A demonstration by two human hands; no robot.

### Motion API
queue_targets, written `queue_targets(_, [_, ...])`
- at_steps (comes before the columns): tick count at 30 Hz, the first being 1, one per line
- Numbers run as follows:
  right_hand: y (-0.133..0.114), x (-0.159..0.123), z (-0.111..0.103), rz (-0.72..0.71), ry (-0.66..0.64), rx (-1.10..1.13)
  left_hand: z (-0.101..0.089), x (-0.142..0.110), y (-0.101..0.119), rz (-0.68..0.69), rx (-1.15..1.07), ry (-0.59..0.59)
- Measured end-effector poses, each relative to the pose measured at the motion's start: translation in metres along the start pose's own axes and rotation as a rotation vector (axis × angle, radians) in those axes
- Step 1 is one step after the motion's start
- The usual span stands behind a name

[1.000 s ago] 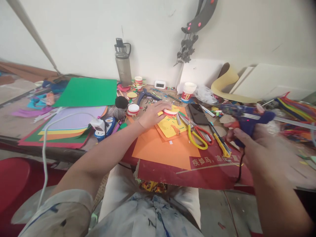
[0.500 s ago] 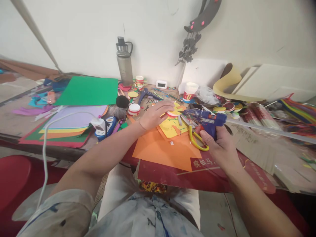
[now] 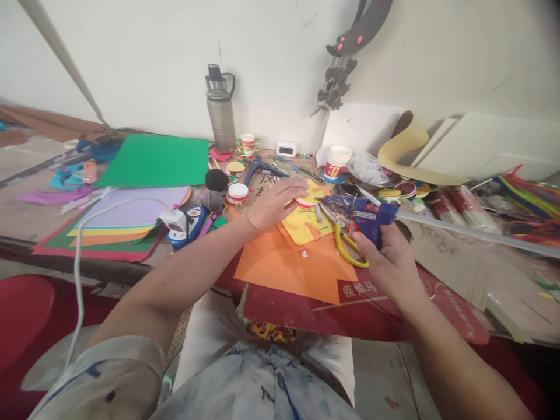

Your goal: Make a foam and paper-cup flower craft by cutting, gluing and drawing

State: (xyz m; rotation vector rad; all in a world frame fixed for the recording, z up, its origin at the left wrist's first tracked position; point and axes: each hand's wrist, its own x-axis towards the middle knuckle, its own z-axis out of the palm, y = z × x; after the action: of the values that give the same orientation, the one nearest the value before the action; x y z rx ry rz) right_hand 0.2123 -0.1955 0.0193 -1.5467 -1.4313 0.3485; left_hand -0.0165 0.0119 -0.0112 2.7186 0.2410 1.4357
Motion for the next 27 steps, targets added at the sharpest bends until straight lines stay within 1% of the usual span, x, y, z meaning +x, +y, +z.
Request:
queue_targets(5, [0.0025,-0.001,0.0008,0.019,-0.015,0.023,0.0002,-0.0007,-0.0005,-0.01,-0.01,-0.007])
queue_targets(10, [0.0053,-0.0025,0.0014,-0.015,-0.001,0.02,0.0006,-0.0015,-0.0005,0.029,-0.004,0.028])
queue_targets(14, [0.0057,-0.0032,0.0007,-0.018,-0.001,-0.014,0.0002,-0.0011,-0.0002,-0.006,0.03,0.011])
queue_targets(19, [0.0078,-0.0041,-0.0012,-0.014,-0.007,-0.047,0.0001,-0.0002,0.0009,0.043,0.076,0.048])
queue_targets(21, [0.0071,-0.0047,-0.0015,-0.015,-0.008,-0.041,0.0006,0.0,0.0021,0.011,0.066,0.035])
queue_targets(23, [0.0045,-0.0057,-0.0012,-0.01,-0.009,-0.022,0.0011,-0.0001,0.003,-0.054,0.039,0.033])
queue_targets(25, [0.0008,-0.0074,-0.0015,0.013,-0.011,0.032,0.0014,-0.0002,0.0027,-0.121,0.018,0.055])
queue_targets(27, [-0.001,-0.0095,-0.0044,0.067,0.017,0.124,0.0015,-0.0005,0.0009,-0.176,0.017,0.087])
